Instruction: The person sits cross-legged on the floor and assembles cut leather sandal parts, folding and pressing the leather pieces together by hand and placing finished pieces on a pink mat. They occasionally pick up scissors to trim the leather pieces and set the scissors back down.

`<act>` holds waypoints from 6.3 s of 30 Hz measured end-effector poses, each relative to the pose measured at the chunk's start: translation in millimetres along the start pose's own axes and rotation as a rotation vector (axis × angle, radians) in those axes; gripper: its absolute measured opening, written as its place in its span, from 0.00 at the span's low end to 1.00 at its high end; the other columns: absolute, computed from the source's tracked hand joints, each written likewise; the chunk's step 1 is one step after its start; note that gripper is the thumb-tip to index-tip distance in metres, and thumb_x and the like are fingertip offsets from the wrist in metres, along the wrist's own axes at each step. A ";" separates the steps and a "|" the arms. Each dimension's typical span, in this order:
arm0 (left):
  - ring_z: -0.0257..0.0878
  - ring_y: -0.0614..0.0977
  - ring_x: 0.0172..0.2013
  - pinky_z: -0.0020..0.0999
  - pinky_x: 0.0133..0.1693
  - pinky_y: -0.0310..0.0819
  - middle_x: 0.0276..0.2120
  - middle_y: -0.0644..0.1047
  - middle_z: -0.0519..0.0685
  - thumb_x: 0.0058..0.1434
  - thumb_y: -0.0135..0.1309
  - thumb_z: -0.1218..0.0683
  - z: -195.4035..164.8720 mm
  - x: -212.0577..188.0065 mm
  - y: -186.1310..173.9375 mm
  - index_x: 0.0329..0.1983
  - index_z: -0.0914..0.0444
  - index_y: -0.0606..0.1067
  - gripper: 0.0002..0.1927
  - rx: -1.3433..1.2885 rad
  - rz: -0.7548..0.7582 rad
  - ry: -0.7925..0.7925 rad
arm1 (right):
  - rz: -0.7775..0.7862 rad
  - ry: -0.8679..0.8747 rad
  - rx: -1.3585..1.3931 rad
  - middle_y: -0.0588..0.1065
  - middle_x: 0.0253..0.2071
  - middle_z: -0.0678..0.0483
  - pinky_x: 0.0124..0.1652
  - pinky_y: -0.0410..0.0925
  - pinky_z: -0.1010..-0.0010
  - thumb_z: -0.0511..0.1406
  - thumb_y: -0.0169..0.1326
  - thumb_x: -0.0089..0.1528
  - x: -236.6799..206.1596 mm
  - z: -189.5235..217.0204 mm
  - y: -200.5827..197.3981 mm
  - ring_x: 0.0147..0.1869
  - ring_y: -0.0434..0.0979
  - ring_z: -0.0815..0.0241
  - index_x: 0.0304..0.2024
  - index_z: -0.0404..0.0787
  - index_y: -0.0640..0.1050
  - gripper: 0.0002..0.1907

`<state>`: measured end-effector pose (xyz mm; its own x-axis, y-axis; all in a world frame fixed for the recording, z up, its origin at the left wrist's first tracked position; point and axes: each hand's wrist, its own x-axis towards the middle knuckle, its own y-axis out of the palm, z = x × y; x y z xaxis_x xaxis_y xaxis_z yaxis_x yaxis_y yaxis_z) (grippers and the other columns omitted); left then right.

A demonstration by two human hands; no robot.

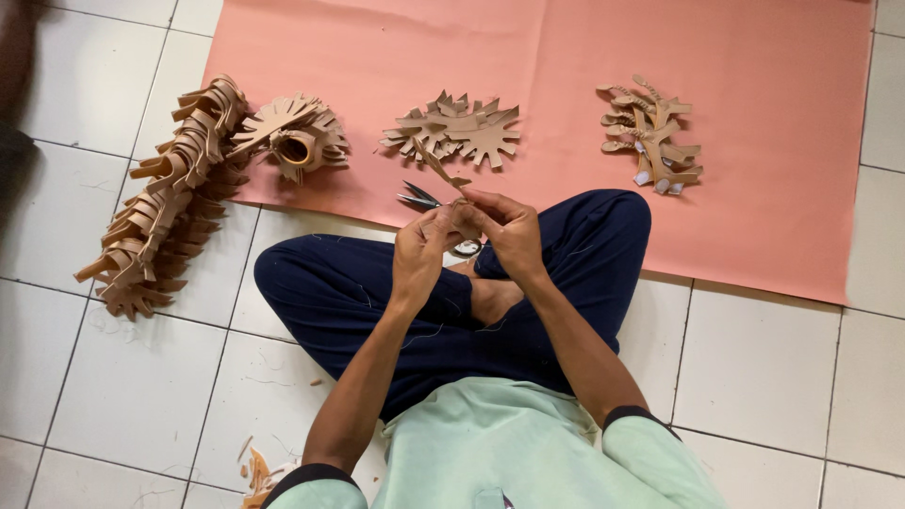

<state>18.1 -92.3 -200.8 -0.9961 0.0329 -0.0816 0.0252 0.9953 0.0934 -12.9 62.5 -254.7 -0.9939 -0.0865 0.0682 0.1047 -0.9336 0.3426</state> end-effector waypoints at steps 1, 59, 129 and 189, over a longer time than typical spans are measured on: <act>0.40 0.87 0.41 0.29 0.44 0.83 0.41 0.84 0.56 0.70 0.52 0.53 -0.6 -0.8 0.0 0.56 0.73 0.76 0.19 0.088 -0.026 0.008 | 0.006 -0.031 -0.001 0.82 0.48 0.50 0.49 0.76 0.76 0.31 0.61 0.65 -0.1 0.4 1.9 0.48 0.83 0.67 0.55 0.32 0.79 0.16; 0.45 0.82 0.34 0.38 0.38 0.77 0.36 0.82 0.57 0.69 0.60 0.51 -37.4 168.6 -297.8 0.52 0.69 0.80 0.17 0.719 -0.680 0.379 | 0.249 0.222 -0.255 0.79 0.56 0.47 0.59 0.70 0.70 0.35 0.54 0.68 82.3 -91.7 70.8 0.61 0.78 0.60 0.65 0.32 0.71 0.24; 0.43 0.84 0.40 0.37 0.42 0.80 0.43 0.82 0.54 0.66 0.58 0.58 71.3 152.4 -25.0 0.51 0.64 0.80 0.11 0.634 -0.128 0.344 | -0.429 -0.443 -1.052 0.78 0.39 0.50 0.45 0.71 0.61 0.30 0.65 0.60 110.2 49.5 -179.2 0.44 0.81 0.49 0.37 0.38 0.77 0.08; 0.34 0.87 0.36 0.30 0.38 0.81 0.36 0.86 0.49 0.60 0.62 0.57 1.3 74.3 7.4 0.51 0.63 0.82 0.16 0.497 -0.034 0.217 | 0.041 -0.236 -0.299 0.80 0.42 0.54 0.43 0.73 0.76 0.33 0.55 0.69 30.1 5.2 -22.5 0.43 0.77 0.73 0.51 0.31 0.77 0.11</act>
<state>-55.6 -82.3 -207.4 -0.9903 0.0323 0.1352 -0.0232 0.9205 -0.3901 -45.0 82.6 -255.4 -0.9501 -0.0761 0.3025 0.0952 -0.9943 0.0489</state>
